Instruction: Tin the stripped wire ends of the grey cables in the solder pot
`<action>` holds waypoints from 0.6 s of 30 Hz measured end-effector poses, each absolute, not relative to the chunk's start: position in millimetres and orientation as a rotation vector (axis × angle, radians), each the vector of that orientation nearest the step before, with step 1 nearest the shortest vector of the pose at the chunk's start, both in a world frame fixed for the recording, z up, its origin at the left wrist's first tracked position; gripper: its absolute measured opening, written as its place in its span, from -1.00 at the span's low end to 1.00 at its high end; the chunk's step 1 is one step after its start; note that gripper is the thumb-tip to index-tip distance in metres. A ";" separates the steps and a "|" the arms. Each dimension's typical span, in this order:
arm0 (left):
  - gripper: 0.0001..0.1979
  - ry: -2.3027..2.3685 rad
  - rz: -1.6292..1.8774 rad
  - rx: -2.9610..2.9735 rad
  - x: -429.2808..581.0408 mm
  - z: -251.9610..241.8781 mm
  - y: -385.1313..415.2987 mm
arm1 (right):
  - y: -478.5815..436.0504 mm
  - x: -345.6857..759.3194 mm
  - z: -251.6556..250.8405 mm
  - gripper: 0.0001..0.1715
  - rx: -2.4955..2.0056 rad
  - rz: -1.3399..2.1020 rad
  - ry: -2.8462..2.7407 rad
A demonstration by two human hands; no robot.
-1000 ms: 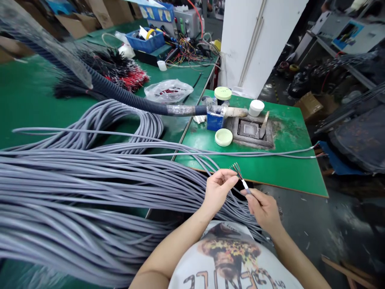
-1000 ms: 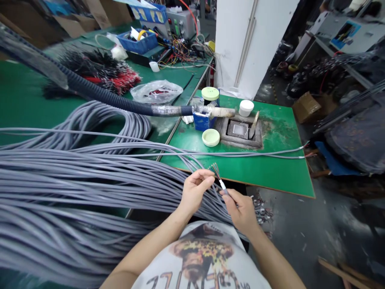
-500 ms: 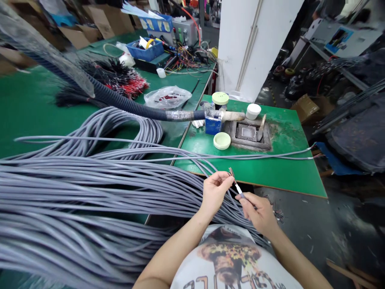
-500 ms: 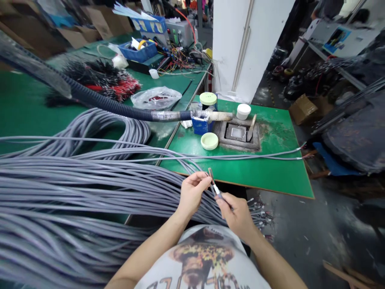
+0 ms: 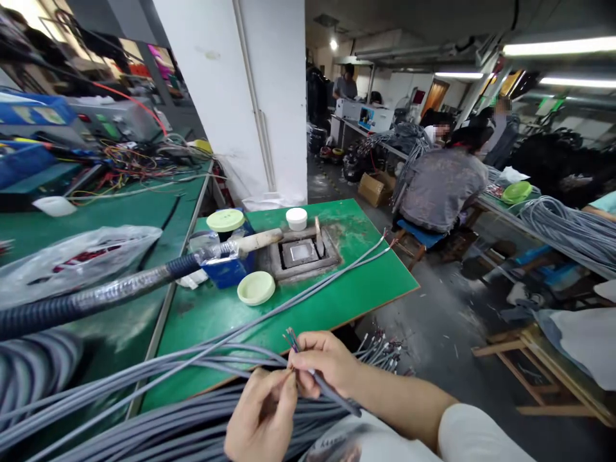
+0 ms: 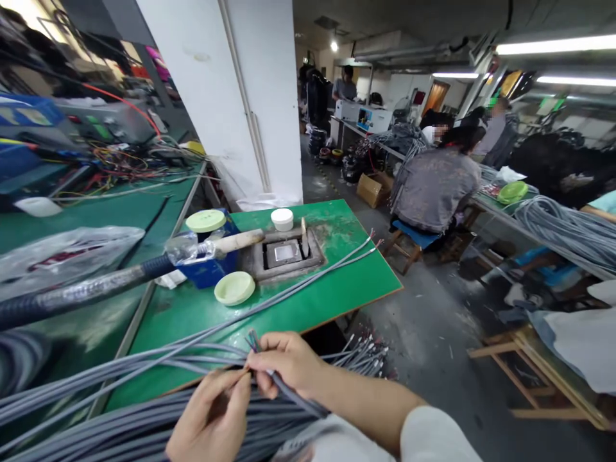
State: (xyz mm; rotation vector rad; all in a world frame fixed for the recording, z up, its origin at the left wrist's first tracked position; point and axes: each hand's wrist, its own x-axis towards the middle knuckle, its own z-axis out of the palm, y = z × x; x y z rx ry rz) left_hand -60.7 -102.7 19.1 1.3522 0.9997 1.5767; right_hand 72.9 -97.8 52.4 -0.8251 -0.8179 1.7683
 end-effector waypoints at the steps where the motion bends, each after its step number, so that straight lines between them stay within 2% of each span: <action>1: -0.84 1.022 1.594 1.245 -58.0 18.1 -102.6 | -97.8 71.5 51.5 -0.64 -0.864 1.698 -0.873; 3: -0.89 1.077 1.622 1.039 -52.5 16.3 -100.6 | -96.3 70.1 49.5 -0.62 -0.949 1.579 -0.994; 6: -0.82 1.068 1.543 0.727 -44.9 14.1 -96.6 | -91.2 69.8 47.9 -0.66 -1.076 1.408 -1.134; 10: -0.77 1.021 1.447 0.686 -38.0 11.1 -87.3 | -74.5 72.2 51.5 -0.72 -1.203 1.278 -1.225; 14: -0.77 1.084 1.460 0.827 -45.2 1.4 -65.2 | -29.4 80.4 59.3 -0.68 -1.287 1.178 -1.409; 18: -0.86 1.269 1.560 1.314 -61.5 -17.9 -49.1 | 33.3 87.3 66.6 -0.64 -1.435 1.022 -1.658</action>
